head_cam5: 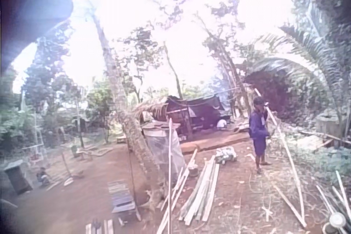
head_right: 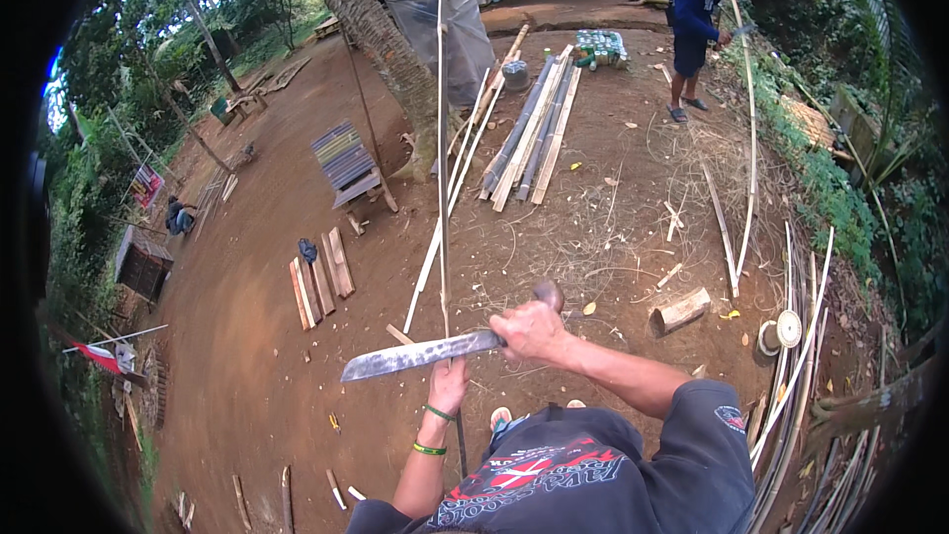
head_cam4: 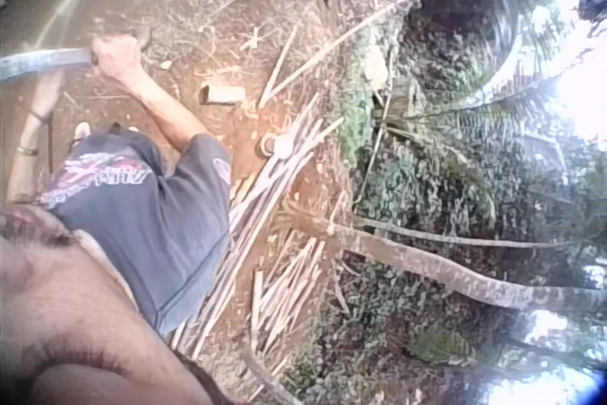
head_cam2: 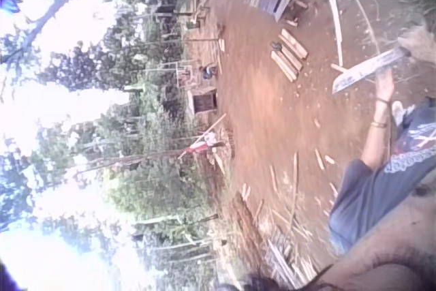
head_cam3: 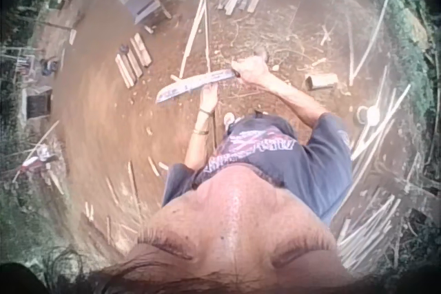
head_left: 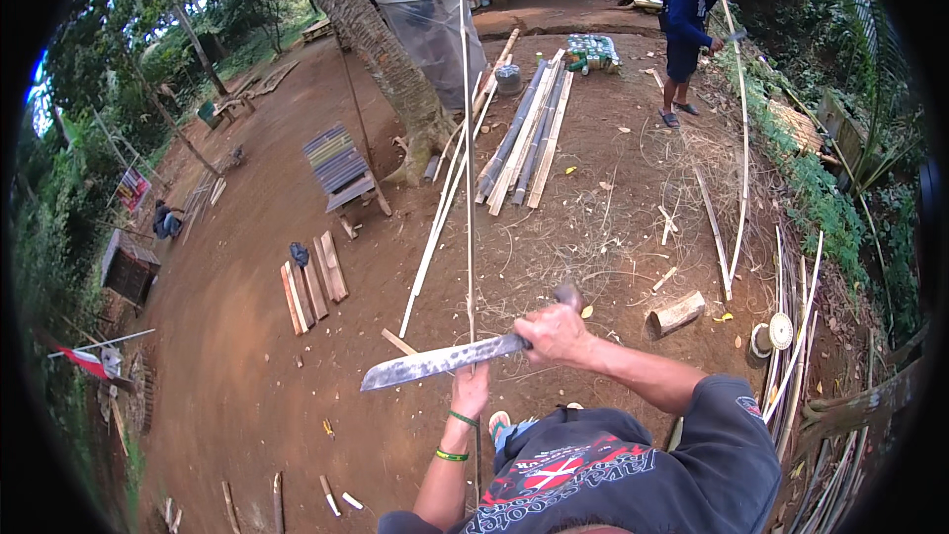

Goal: The person uses a machete to shave and smooth a long, thin piece of wood. They hold the wood vertically and repeatedly strike it with the blade to remove splinters and shape the surface. The person occasionally rotates the wood to work on different sides.

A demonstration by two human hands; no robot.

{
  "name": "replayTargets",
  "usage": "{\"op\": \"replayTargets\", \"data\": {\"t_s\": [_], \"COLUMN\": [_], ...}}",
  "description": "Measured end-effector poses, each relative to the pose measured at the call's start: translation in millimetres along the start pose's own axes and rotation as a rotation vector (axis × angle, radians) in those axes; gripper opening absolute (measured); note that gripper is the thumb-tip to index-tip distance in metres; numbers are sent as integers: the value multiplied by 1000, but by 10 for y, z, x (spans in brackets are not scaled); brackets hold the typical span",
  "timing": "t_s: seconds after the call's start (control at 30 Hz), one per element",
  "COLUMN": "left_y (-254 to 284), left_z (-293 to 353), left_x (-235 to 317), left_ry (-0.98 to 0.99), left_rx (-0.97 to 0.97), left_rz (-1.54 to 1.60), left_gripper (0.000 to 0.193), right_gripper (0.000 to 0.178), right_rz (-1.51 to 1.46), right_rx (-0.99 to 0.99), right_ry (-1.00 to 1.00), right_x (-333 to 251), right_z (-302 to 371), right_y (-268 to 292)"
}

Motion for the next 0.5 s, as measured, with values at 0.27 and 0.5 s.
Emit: {"op": "replayTargets", "data": {"t_s": [0.27, 0.5], "left_y": [-45, -153], "left_z": [269, 275], "left_x": [383, 273], "left_ry": [28, 21], "left_rx": [48, -7], "left_rz": [-68, -21], "left_gripper": [46, 50], "right_gripper": [15, 21], "right_rz": [140, 102], "right_rx": [91, -121], "right_ry": [-310, -1], "right_x": [961, 484], "right_z": [-253, -178], "right_y": [678, 376]}}
Point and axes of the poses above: each hand's wrist, its own z-axis away from the middle knuckle, its own y-axis out of the back of the hand, x = y × z, the point moved 10 cm from there along -z, towards the middle knuckle, and after that the axes turned 7 degrees about y, right-handed, at the moved point
